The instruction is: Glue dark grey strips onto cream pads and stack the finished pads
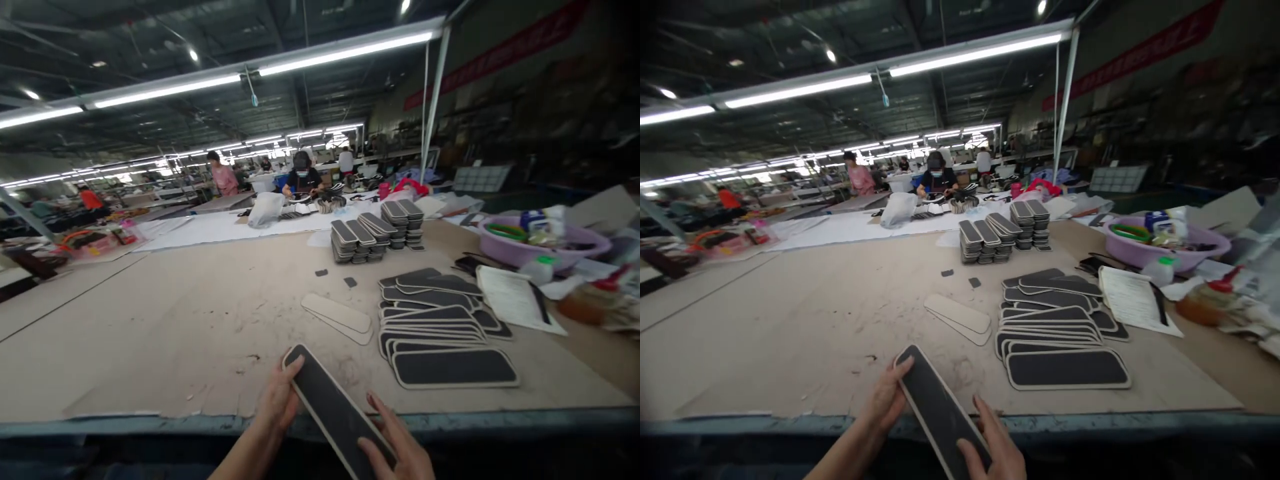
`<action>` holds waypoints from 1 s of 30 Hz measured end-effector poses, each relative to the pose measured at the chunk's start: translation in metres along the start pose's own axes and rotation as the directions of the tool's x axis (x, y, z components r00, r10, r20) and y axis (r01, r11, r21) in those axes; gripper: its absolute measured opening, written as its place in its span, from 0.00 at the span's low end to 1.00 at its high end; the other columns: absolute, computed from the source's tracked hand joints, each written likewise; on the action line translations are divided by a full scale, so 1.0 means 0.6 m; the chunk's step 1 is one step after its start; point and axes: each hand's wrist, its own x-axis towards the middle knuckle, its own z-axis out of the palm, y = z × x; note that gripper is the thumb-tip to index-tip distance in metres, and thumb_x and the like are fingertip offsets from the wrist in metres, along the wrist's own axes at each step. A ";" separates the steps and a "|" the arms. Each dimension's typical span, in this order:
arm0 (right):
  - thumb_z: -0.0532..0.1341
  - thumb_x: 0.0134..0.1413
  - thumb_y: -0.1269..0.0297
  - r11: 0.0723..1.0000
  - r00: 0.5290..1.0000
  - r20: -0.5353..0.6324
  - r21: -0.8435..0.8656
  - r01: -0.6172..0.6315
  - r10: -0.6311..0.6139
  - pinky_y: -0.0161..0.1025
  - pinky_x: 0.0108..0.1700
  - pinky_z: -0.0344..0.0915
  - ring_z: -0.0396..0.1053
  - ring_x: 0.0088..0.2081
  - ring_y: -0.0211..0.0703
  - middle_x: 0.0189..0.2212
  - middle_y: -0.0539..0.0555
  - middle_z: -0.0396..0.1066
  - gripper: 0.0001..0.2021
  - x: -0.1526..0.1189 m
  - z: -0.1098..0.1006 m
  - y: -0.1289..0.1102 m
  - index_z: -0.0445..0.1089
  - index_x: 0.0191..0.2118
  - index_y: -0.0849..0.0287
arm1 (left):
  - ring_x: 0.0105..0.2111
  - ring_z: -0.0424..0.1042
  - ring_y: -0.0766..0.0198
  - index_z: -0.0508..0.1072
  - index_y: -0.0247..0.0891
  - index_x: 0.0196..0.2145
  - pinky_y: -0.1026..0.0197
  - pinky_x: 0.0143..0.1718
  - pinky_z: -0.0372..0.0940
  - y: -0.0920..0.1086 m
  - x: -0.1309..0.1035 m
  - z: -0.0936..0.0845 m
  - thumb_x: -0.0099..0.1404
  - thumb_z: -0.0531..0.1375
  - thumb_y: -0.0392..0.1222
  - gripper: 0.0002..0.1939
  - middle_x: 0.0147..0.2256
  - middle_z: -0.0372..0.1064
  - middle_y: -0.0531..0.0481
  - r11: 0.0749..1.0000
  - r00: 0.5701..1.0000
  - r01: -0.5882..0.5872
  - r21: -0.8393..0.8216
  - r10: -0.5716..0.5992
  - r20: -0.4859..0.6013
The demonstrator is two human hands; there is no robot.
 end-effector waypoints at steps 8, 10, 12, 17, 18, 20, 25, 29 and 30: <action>0.58 0.53 0.56 0.890 0.970 -0.006 0.399 -0.221 0.243 0.41 0.44 0.69 0.71 0.43 0.47 0.44 0.60 0.72 0.21 0.007 -0.075 -0.023 0.66 0.52 0.59 | 0.34 0.75 0.54 0.73 0.29 0.37 0.55 0.38 0.69 -0.031 -0.053 0.127 0.57 0.63 0.42 0.13 0.34 0.75 0.38 0.958 0.903 0.159 0.240 -0.239 0.357; 0.59 0.52 0.56 0.832 0.957 -0.045 0.508 -0.224 0.286 0.41 0.44 0.68 0.70 0.42 0.45 0.42 0.59 0.72 0.20 0.027 -0.105 -0.037 0.67 0.50 0.58 | 0.39 0.74 0.51 0.74 0.29 0.39 0.52 0.42 0.67 -0.043 -0.070 0.151 0.59 0.62 0.43 0.15 0.38 0.74 0.36 0.921 0.820 0.212 0.326 -0.349 0.453; 0.61 0.50 0.57 0.798 0.955 -0.086 0.574 -0.187 0.286 0.39 0.43 0.67 0.70 0.41 0.44 0.39 0.56 0.72 0.18 0.040 -0.129 -0.045 0.68 0.47 0.58 | 0.42 0.73 0.49 0.74 0.29 0.41 0.50 0.46 0.65 -0.059 -0.083 0.170 0.59 0.61 0.43 0.15 0.40 0.74 0.36 0.882 0.738 0.252 0.399 -0.442 0.510; 0.65 0.44 0.59 0.748 0.928 -0.163 0.645 -0.156 0.334 0.35 0.37 0.65 0.67 0.33 0.38 0.30 0.49 0.69 0.17 0.036 -0.158 -0.035 0.70 0.43 0.57 | 0.42 0.73 0.51 0.75 0.31 0.39 0.52 0.47 0.63 -0.112 -0.096 0.201 0.60 0.60 0.41 0.12 0.39 0.74 0.38 0.813 0.646 0.269 0.517 -0.550 0.530; 0.65 0.44 0.59 0.745 0.920 -0.173 0.647 -0.163 0.352 0.35 0.36 0.64 0.66 0.32 0.38 0.29 0.48 0.69 0.18 0.031 -0.161 -0.028 0.70 0.43 0.58 | 0.42 0.73 0.52 0.74 0.31 0.39 0.53 0.47 0.64 -0.123 -0.097 0.208 0.61 0.60 0.42 0.12 0.39 0.74 0.39 0.797 0.636 0.282 0.533 -0.572 0.518; 0.65 0.44 0.59 0.733 0.908 -0.179 0.657 -0.177 0.379 0.35 0.36 0.63 0.66 0.31 0.38 0.29 0.49 0.70 0.17 0.021 -0.168 -0.014 0.71 0.42 0.59 | 0.41 0.73 0.53 0.73 0.31 0.39 0.53 0.46 0.64 -0.141 -0.098 0.221 0.63 0.57 0.46 0.15 0.39 0.74 0.39 0.776 0.618 0.333 0.535 -0.609 0.498; 0.64 0.45 0.57 0.697 0.890 -0.176 0.691 -0.192 0.420 0.36 0.36 0.62 0.66 0.31 0.39 0.29 0.50 0.70 0.14 0.016 -0.185 0.016 0.71 0.36 0.61 | 0.41 0.72 0.52 0.71 0.35 0.38 0.51 0.45 0.64 -0.173 -0.107 0.257 0.63 0.51 0.59 0.23 0.37 0.73 0.42 0.780 0.598 0.473 0.409 -0.625 0.502; 0.65 0.45 0.57 0.675 0.876 -0.187 0.713 -0.190 0.444 0.35 0.34 0.61 0.64 0.30 0.37 0.27 0.49 0.69 0.13 0.022 -0.190 0.028 0.69 0.33 0.61 | 0.39 0.72 0.53 0.69 0.35 0.37 0.52 0.44 0.64 -0.182 -0.108 0.273 0.62 0.51 0.61 0.24 0.36 0.73 0.43 0.782 0.618 0.497 0.376 -0.623 0.480; 0.65 0.45 0.57 0.674 0.877 -0.190 0.716 -0.184 0.441 0.35 0.34 0.61 0.64 0.29 0.37 0.26 0.48 0.68 0.12 0.022 -0.190 0.029 0.69 0.32 0.61 | 0.39 0.72 0.54 0.69 0.35 0.37 0.52 0.44 0.64 -0.183 -0.108 0.275 0.62 0.51 0.61 0.24 0.35 0.73 0.44 0.784 0.623 0.496 0.374 -0.621 0.475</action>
